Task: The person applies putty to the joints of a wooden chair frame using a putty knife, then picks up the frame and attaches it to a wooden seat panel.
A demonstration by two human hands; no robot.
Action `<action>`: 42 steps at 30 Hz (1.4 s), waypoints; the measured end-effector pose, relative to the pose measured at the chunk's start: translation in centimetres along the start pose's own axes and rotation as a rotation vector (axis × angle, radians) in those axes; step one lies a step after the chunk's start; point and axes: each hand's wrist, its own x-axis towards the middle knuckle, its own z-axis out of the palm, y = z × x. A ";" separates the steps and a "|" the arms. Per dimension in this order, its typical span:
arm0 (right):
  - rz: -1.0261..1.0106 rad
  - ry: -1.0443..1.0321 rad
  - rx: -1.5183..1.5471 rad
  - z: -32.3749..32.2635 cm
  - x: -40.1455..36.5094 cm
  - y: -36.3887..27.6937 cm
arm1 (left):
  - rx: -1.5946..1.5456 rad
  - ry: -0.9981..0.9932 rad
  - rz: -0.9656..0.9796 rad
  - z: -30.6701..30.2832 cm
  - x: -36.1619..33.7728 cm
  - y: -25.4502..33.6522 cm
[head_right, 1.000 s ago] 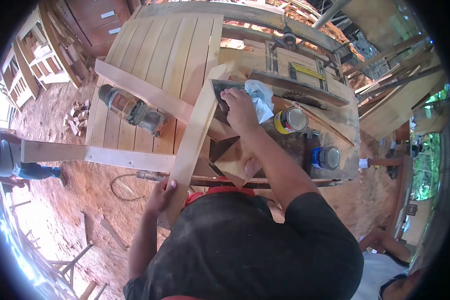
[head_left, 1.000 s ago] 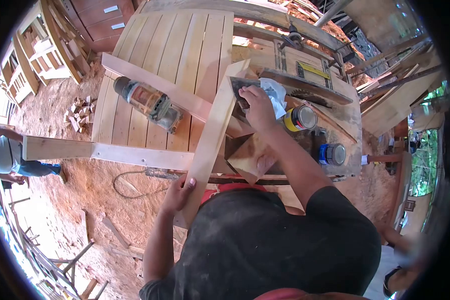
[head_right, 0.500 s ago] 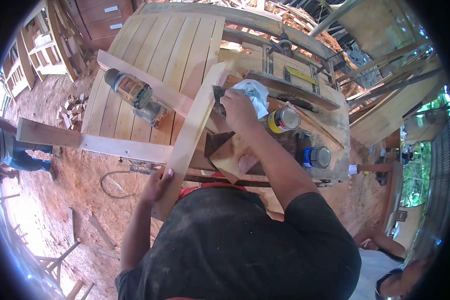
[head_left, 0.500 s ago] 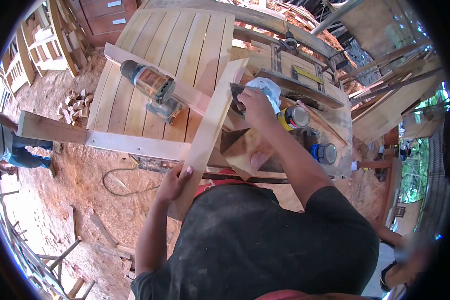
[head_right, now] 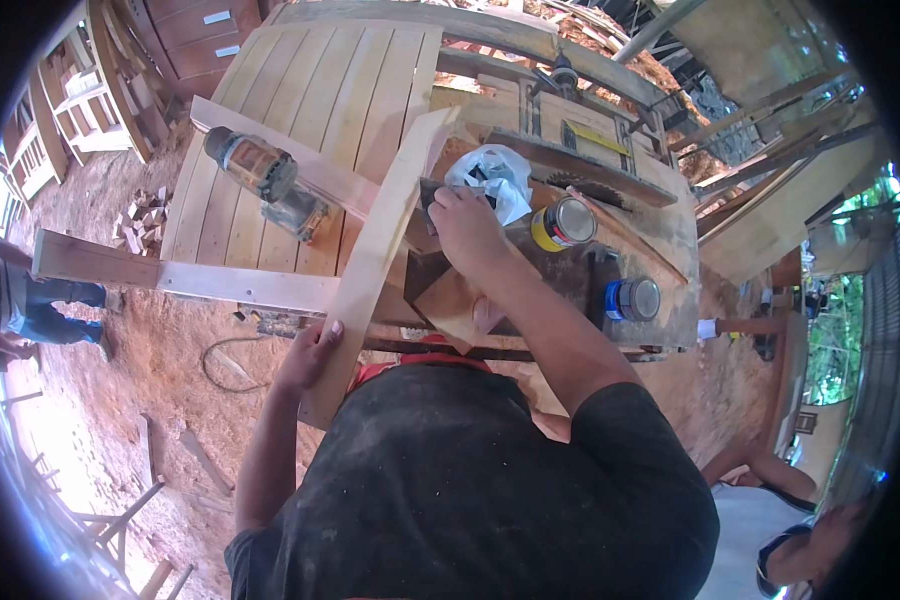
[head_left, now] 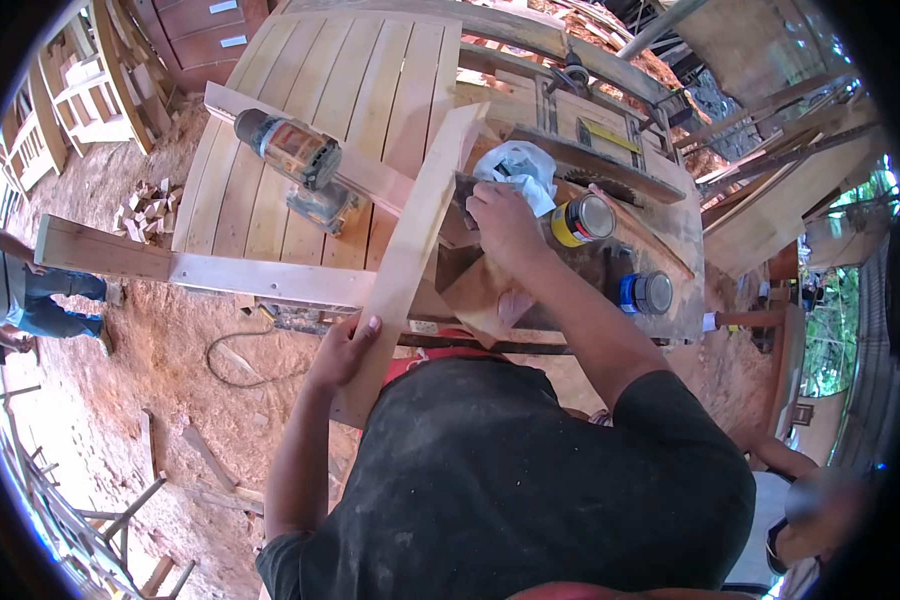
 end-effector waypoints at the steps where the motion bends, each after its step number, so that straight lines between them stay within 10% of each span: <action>1: -0.007 0.016 -0.021 0.0 -0.2 -0.2 | 0.009 0.013 -0.003 0.1 0.0 0.1; 23: 0.252 0.079 0.410 -7.8 3.3 7.1 | -0.033 -0.002 0.052 0.0 -2.1 0.3; 42: 0.031 -0.535 0.069 -5.3 17.7 12.9 | 0.140 0.308 0.102 2.4 -10.9 -5.4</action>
